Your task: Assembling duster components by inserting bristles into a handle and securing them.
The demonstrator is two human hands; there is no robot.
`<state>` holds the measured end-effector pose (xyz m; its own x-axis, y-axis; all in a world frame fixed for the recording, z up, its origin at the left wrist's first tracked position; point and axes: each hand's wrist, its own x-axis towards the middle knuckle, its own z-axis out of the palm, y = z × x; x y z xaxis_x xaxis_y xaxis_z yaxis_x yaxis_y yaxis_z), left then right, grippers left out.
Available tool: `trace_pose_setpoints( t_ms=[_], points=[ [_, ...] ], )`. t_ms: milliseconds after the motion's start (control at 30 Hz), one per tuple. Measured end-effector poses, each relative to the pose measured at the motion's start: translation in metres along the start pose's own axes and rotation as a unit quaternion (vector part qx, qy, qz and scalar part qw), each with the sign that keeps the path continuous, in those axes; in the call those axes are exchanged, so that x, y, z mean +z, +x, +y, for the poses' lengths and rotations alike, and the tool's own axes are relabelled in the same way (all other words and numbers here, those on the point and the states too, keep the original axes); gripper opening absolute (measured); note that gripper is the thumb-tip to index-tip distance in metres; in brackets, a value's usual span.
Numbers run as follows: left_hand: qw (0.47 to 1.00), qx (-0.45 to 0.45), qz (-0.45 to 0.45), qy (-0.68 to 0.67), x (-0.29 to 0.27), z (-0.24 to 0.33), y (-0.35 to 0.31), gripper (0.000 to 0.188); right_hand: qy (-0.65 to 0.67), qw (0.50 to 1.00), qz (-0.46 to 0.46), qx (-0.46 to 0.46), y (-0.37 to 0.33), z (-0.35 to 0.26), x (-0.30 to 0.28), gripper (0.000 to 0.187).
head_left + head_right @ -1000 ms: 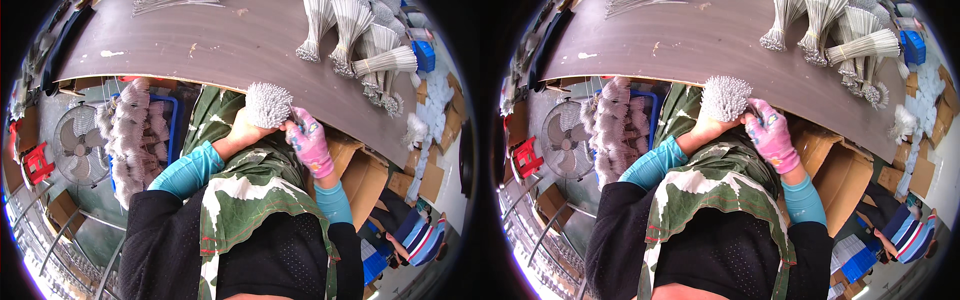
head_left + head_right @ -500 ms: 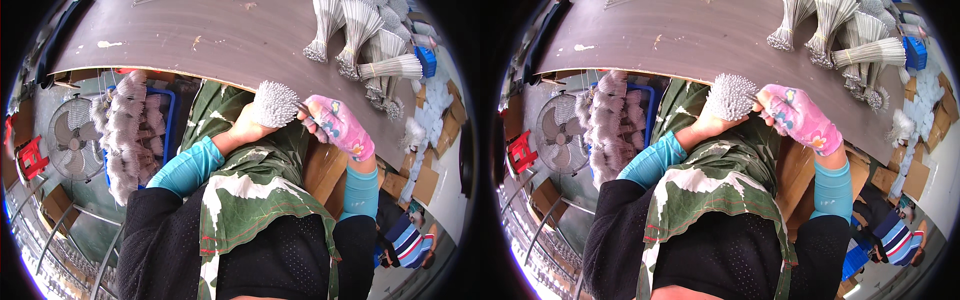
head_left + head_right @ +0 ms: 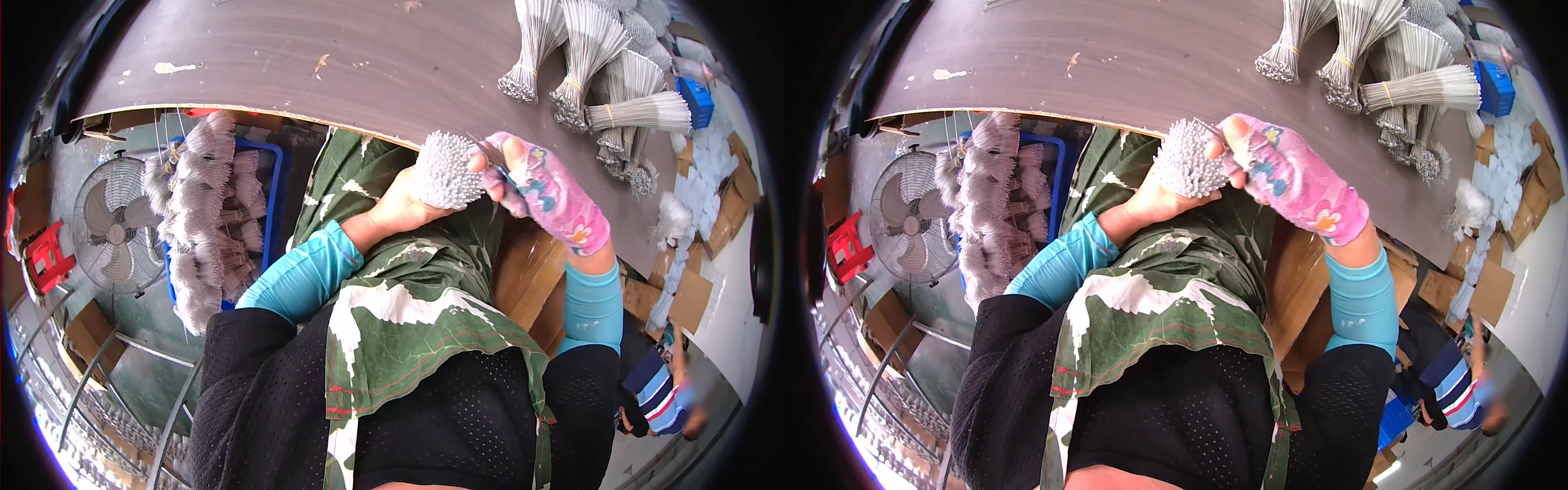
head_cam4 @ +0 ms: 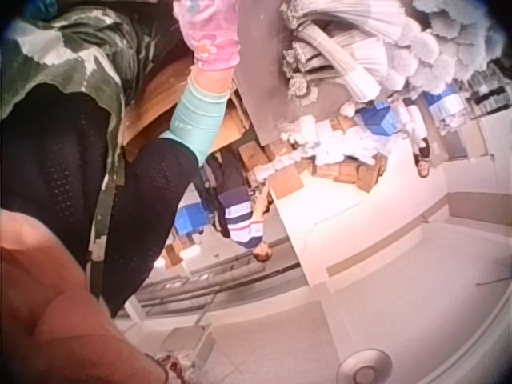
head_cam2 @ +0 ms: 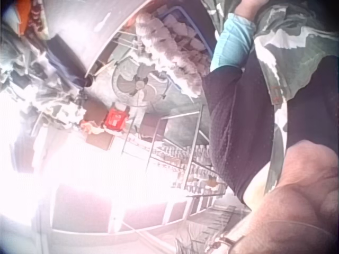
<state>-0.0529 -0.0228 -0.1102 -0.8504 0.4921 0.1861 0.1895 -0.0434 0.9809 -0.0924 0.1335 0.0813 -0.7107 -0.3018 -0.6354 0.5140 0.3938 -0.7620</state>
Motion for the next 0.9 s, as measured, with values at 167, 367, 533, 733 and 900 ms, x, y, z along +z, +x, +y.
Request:
trace_pose_setpoints(
  t_ms=[167,367,533,733,900],
  points=[
    [0.992,-0.106,0.022,-0.057,0.006,0.006,0.002,0.042,-0.134,0.990,-0.041,-0.014,-0.017,-0.005,-0.005,0.037],
    [0.987,-0.087,0.047,-0.128,0.019,-0.014,-0.002,0.041,-0.221,0.975,-0.018,-0.019,-0.022,0.010,-0.009,0.026],
    [0.977,-0.108,0.040,-0.181,0.017,-0.001,0.001,0.065,-0.311,0.949,-0.041,-0.024,-0.012,0.005,-0.013,0.027],
    [0.962,-0.102,0.024,-0.253,0.007,0.002,-0.001,0.100,-0.336,0.938,-0.074,0.040,-0.004,-0.013,-0.014,0.031],
    [0.976,-0.084,0.000,-0.201,0.007,-0.006,-0.004,0.095,-0.309,0.945,-0.081,0.071,-0.003,-0.003,-0.015,0.036]
  ],
)
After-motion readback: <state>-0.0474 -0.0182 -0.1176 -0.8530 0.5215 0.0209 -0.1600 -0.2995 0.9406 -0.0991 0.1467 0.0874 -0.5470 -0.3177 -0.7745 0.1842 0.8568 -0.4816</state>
